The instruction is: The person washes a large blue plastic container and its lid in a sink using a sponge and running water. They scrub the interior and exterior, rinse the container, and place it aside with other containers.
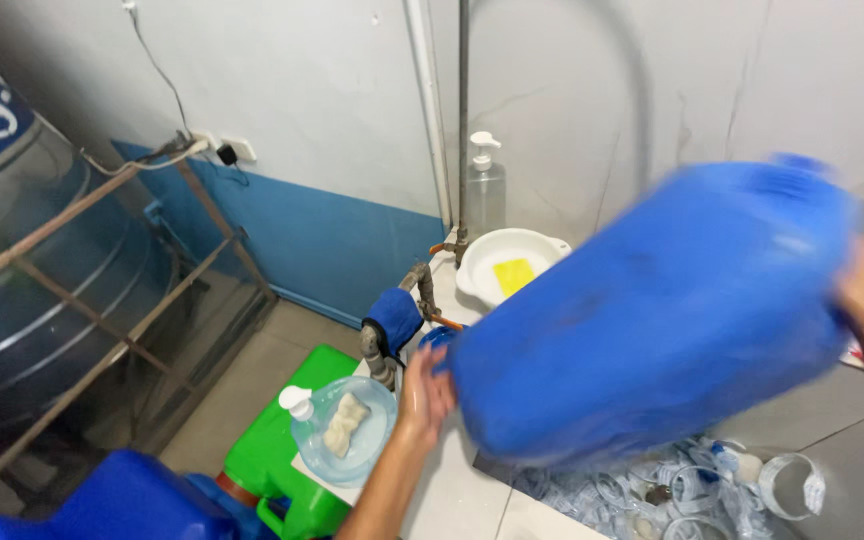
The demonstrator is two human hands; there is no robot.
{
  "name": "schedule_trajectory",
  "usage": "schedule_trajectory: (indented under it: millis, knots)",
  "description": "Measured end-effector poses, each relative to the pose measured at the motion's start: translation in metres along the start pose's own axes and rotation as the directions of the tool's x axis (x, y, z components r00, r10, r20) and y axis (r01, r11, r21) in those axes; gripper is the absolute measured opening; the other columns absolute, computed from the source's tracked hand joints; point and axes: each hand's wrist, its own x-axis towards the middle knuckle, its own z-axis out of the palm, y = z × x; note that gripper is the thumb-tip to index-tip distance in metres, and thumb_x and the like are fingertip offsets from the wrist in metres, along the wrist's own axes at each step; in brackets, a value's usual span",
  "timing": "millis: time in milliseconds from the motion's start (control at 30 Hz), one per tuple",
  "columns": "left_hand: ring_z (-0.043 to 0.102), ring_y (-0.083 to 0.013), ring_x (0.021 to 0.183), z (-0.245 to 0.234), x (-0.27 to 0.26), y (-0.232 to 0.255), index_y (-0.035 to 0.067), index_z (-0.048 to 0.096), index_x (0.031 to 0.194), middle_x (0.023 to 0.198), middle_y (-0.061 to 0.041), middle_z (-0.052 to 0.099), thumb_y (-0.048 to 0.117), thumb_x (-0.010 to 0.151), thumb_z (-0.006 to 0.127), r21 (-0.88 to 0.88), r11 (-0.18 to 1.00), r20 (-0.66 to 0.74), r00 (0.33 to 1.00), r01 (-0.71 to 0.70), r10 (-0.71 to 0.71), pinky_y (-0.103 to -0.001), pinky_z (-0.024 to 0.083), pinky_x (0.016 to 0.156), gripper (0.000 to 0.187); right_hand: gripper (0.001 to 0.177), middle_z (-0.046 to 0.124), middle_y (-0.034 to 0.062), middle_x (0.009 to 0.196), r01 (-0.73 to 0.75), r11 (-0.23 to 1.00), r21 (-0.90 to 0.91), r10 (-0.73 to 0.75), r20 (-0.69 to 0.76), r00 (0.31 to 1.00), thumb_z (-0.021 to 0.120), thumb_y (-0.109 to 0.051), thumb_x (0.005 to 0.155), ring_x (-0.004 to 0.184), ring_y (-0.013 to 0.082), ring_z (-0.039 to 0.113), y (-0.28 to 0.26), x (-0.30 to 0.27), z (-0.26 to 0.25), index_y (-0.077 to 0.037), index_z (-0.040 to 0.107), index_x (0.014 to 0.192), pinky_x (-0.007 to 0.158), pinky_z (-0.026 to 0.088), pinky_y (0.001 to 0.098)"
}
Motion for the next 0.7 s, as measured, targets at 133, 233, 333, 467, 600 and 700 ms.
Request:
schedule_trajectory:
  millis: [133,233,333,467,600,700]
  knots:
    - [0.067,-0.0317,0.104,0.024,0.112,0.002,-0.002,0.055,0.135,0.109,-0.022,0.067,0.04,0.1,0.053,-0.191,0.947,0.152,0.945,-0.259,0.29,-0.044,0.052,0.093,0.055,0.041,0.071,0.0273,0.103,-0.142,0.965,0.219,0.153,-0.034,0.988,0.068,-0.042,0.086,0.097,0.0469,0.068,0.056,-0.067,0.019,-0.007,0.079,0.104,0.085,0.055,0.0545]
    - [0.066,-0.0399,0.107,0.024,0.198,-0.027,-0.01,0.062,0.124,0.112,-0.026,0.067,0.03,0.098,0.059,0.276,0.851,-0.006,0.884,-0.447,0.467,-0.048,0.05,0.091,0.047,0.041,0.07,0.0271,0.105,-0.232,0.88,0.414,0.274,-0.043,0.961,0.067,-0.041,0.086,0.099,0.0466,0.067,0.073,-0.118,0.025,-0.007,0.079,0.105,0.086,0.054,0.054]
    - [0.048,-0.0444,0.123,0.006,0.245,-0.06,-0.001,0.054,0.137,0.133,-0.039,0.045,0.026,0.085,0.076,0.705,0.703,-0.445,0.711,-0.097,0.544,-0.045,0.042,0.103,0.062,0.04,0.069,0.0269,0.107,-0.288,0.718,0.633,0.4,-0.037,0.916,0.067,-0.04,0.086,0.101,0.0462,0.066,0.082,-0.161,0.03,-0.007,0.078,0.106,0.087,0.053,0.0535]
    - [0.061,-0.0391,0.114,-0.019,0.279,-0.074,0.005,0.061,0.122,0.125,-0.029,0.062,0.033,0.083,0.068,0.623,0.78,-0.533,0.696,-0.062,0.481,-0.048,0.051,0.097,0.048,0.04,0.068,0.0266,0.11,-0.328,0.439,0.836,0.535,0.05,0.843,0.066,-0.038,0.085,0.103,0.0458,0.065,0.085,-0.219,0.055,-0.007,0.078,0.108,0.089,0.053,0.0528]
    - [0.063,-0.0318,0.093,-0.03,0.28,-0.072,0.007,0.051,0.117,0.098,-0.017,0.063,0.022,0.087,0.065,0.199,0.977,-0.572,0.819,0.083,0.047,-0.05,0.054,0.076,0.037,0.04,0.066,0.0263,0.113,-0.33,0.208,0.921,0.596,0.148,0.789,0.065,-0.036,0.085,0.106,0.0453,0.064,0.084,-0.254,0.074,-0.007,0.077,0.109,0.091,0.052,0.0521]
    - [0.043,-0.0208,0.057,-0.038,0.275,-0.053,0.01,0.055,0.103,0.069,-0.005,0.045,0.019,0.086,0.069,0.04,0.998,-0.521,0.851,-0.049,0.063,-0.039,0.035,0.054,0.024,0.039,0.065,0.0261,0.115,-0.311,0.106,0.945,0.616,0.183,0.767,0.065,-0.034,0.085,0.107,0.0449,0.063,0.082,-0.264,0.082,-0.007,0.077,0.11,0.092,0.051,0.0516]
